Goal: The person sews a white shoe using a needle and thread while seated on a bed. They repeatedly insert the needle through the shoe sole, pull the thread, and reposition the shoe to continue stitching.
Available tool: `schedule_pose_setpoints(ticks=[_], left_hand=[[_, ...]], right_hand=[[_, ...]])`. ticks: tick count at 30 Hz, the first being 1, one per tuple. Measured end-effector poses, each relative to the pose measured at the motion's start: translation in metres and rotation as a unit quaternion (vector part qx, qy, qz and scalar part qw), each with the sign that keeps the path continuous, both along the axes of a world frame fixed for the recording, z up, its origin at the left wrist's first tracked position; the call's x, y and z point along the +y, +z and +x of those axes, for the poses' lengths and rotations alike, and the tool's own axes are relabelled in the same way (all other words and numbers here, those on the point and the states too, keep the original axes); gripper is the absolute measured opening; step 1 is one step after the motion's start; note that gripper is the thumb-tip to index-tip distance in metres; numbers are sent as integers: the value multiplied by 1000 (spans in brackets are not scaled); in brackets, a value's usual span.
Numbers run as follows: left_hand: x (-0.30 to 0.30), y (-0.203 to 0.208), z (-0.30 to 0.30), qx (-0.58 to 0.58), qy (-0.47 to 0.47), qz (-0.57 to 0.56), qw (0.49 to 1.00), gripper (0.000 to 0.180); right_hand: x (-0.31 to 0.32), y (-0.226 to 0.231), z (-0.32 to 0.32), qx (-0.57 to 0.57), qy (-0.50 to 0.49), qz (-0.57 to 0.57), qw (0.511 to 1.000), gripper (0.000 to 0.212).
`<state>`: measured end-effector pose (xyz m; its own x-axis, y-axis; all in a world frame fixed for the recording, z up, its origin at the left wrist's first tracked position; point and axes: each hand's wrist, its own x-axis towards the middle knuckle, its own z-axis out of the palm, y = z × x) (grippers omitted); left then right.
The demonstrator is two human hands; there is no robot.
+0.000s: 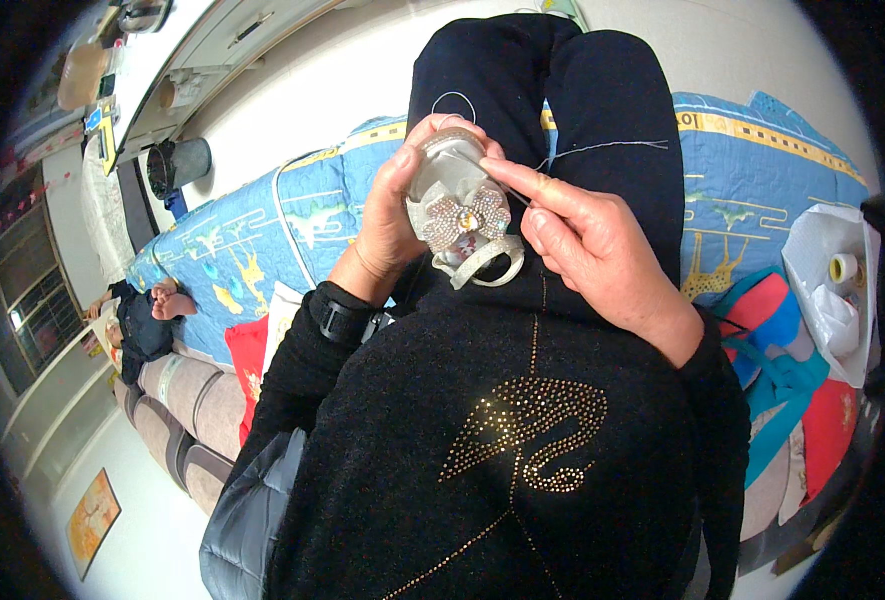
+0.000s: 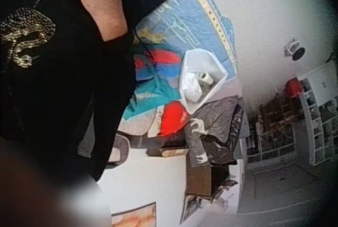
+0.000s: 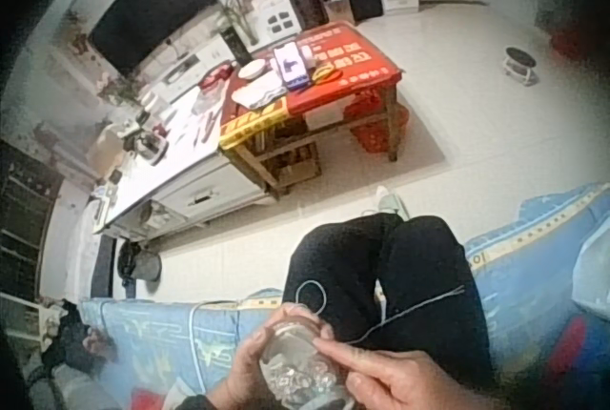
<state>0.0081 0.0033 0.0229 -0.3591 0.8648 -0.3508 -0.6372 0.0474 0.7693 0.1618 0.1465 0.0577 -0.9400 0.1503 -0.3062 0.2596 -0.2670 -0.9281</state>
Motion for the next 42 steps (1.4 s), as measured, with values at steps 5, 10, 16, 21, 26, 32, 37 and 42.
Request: schedule_pose_setpoints(ticks=[5, 10, 16, 21, 26, 32, 37, 42], left_hand=[[-1, -2, 0, 9, -1, 0, 1000, 64], [1, -3, 1, 0, 14, 3, 1000, 61], [2, -2, 1, -46, 17, 5, 999, 58], [3, -4, 2, -24, 29, -16, 999, 61], [2, -4, 1, -27, 10, 10, 1000, 57], [5, 0, 3, 8, 22, -10, 1000, 56], [6, 2, 3, 17, 24, -16, 999, 55], [7, 3, 2, 9, 21, -14, 1000, 54]], right_hand=[[0, -1, 1, -15, 12, -45, 999, 44], [1, -1, 1, -12, 10, -64, 998, 45], [2, -1, 0, 1, -7, -6, 1000, 40], [2, -1, 1, 9, 11, 5, 1000, 47], [3, -1, 1, 9, 11, 25, 1000, 45], [5, 1, 1, -8, 6, 44, 999, 40], [5, 3, 0, 17, -11, 71, 997, 39], [6, 4, 0, 37, -15, 104, 994, 38]])
